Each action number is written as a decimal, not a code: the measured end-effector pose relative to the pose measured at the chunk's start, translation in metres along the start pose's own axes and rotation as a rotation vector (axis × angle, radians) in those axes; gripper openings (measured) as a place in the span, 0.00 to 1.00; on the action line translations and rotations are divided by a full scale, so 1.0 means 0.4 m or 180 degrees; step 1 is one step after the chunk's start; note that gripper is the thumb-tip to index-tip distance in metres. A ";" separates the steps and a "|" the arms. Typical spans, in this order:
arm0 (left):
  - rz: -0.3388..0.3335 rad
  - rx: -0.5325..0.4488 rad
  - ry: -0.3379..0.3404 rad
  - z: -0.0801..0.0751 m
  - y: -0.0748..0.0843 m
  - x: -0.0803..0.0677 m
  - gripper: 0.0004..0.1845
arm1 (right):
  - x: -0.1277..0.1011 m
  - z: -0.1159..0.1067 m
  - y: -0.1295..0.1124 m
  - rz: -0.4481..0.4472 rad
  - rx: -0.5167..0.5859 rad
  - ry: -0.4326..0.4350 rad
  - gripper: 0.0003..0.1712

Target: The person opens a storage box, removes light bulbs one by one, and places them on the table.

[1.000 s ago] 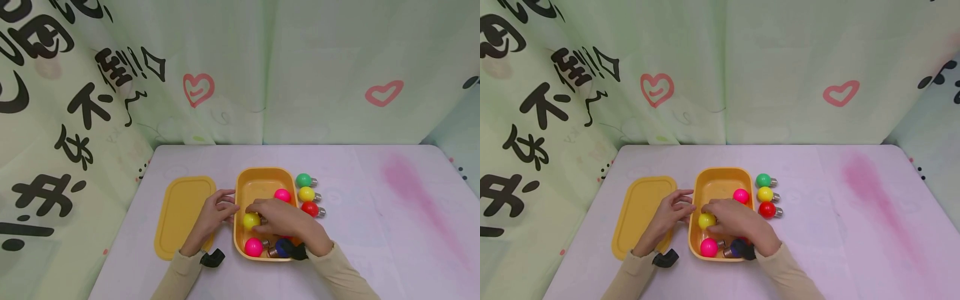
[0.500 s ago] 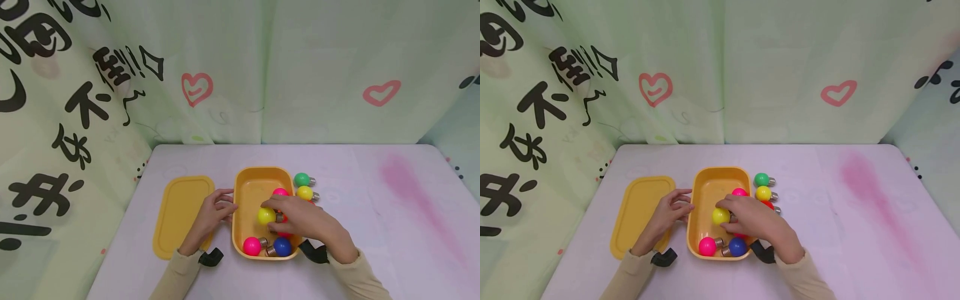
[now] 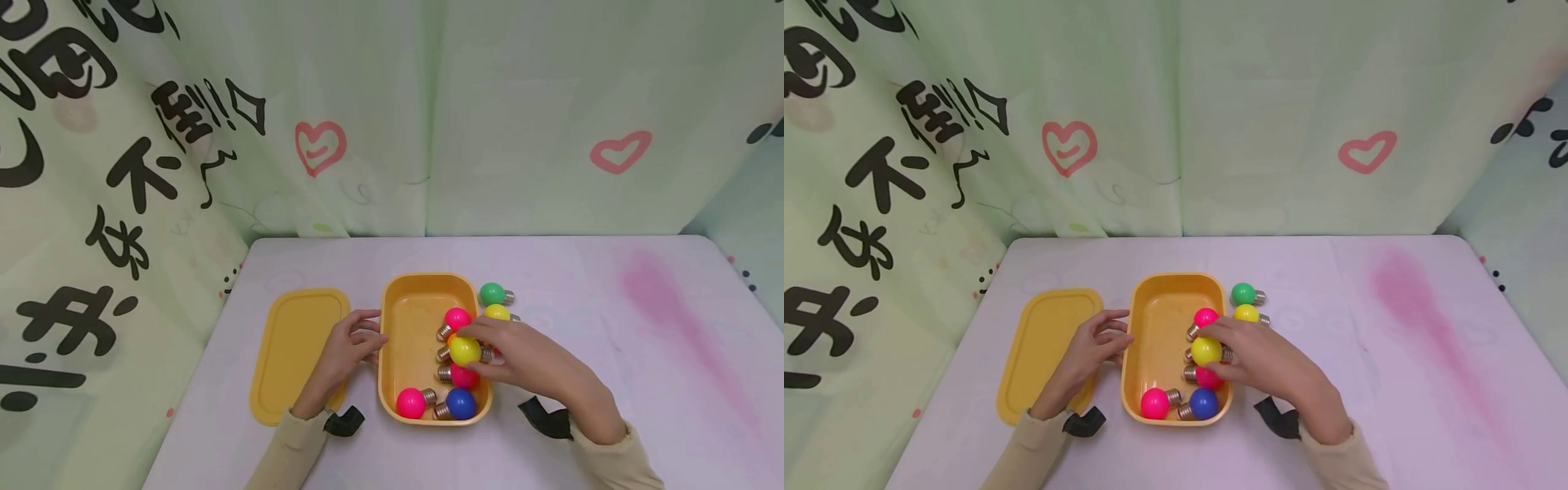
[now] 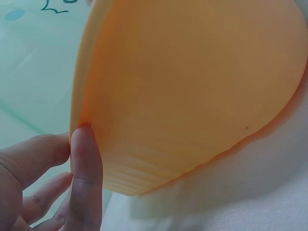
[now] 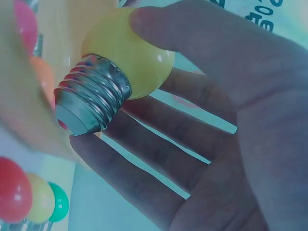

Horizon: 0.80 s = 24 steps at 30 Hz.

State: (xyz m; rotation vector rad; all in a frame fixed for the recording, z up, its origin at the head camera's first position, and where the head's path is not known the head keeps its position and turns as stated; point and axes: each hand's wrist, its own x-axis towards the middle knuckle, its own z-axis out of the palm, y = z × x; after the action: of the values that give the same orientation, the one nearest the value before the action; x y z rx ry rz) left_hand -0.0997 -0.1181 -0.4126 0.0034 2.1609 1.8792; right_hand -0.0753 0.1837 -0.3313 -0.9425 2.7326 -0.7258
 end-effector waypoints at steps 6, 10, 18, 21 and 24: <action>0.0045 -0.0039 -0.0027 -0.001 0.000 -0.001 0.27 | -0.029 -0.006 0.018 0.0136 0.0017 0.0030 0.23; 0.0087 -0.0037 -0.0041 -0.002 -0.003 0.000 0.27 | -0.042 -0.003 0.032 0.0232 -0.0008 0.0051 0.24; 0.0088 0.0003 -0.0041 -0.002 -0.006 0.002 0.28 | -0.067 -0.007 0.049 0.0402 -0.0007 0.0093 0.27; 0.0083 -0.0005 -0.0054 -0.001 -0.004 0.002 0.28 | -0.075 -0.012 0.054 0.0475 0.0017 0.0085 0.29; 0.0080 0.0004 -0.0045 -0.003 -0.003 0.000 0.28 | -0.081 -0.012 0.061 0.0507 0.0002 0.0102 0.29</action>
State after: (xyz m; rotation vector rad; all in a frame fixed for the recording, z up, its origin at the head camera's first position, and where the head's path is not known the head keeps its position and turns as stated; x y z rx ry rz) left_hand -0.0999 -0.1193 -0.4135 0.0441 2.1624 1.8857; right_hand -0.0642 0.2223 -0.3394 -0.7083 2.7947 -0.7182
